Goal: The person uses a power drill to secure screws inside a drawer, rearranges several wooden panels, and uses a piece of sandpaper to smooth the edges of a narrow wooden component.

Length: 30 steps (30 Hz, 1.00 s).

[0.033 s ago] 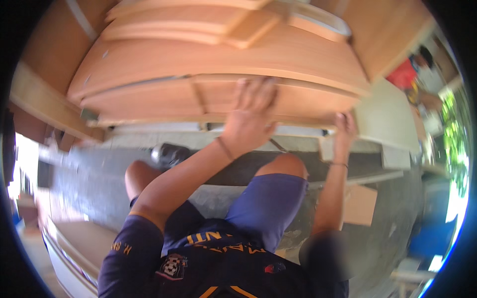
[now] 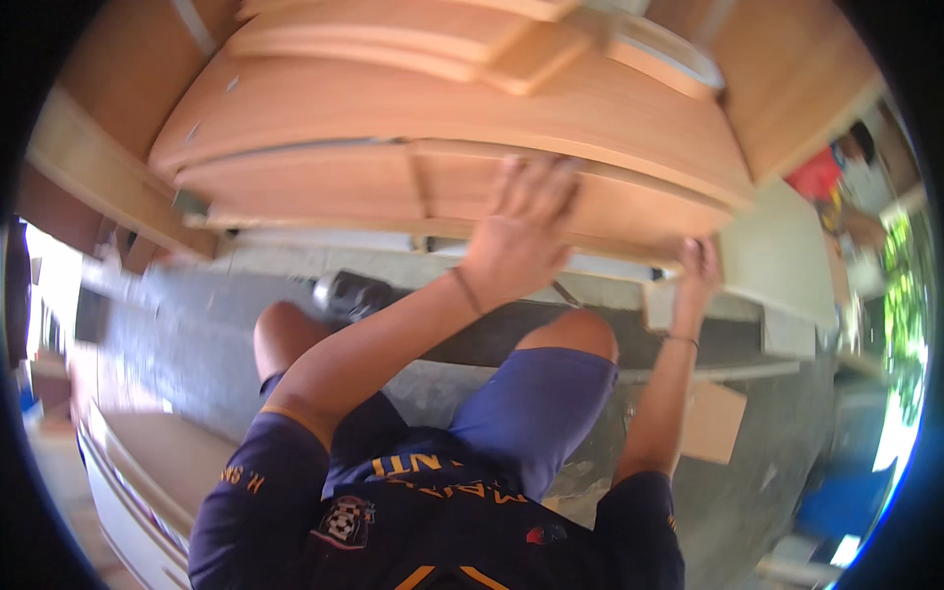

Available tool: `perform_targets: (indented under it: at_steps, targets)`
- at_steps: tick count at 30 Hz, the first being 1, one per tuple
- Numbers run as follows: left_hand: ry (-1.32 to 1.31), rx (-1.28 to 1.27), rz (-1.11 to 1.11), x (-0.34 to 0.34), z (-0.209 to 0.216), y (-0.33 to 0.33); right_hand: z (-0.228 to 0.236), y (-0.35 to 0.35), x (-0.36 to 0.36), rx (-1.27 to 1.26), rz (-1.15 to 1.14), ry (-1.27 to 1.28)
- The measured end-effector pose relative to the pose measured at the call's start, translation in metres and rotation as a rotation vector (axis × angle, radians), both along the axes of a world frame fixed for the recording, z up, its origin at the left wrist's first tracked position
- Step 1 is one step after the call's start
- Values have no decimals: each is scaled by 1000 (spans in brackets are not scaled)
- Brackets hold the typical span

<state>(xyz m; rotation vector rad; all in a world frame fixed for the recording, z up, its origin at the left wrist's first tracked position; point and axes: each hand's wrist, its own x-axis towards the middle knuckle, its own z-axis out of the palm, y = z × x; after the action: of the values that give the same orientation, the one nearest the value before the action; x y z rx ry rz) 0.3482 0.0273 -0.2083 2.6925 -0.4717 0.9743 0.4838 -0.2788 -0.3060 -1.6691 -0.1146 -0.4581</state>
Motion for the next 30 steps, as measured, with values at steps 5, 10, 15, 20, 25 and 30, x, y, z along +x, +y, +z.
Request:
perform_targets:
  at_steps: [5, 10, 15, 20, 25, 30]
  targets:
    - [-110, -75, -45, -1, -8, 2, 25, 23, -21, -63, 68, -65]
    - [-125, -98, -48, -2, -13, 6, 30, 34, -24, -36, 65, -14]
    - [-120, -97, -68, 1, -12, 2, 28, 27, -20, -41, 43, -49]
    - [-125, -93, -59, 1, -13, 3, 30, 29, -23, 3, 79, -5]
    - [-72, -133, -99, -4, -8, 6, 29, 31, -22, -13, 58, -19]
    - [-15, -231, -186, -30, -1, 9, 27, 27, -19, -41, 56, -42]
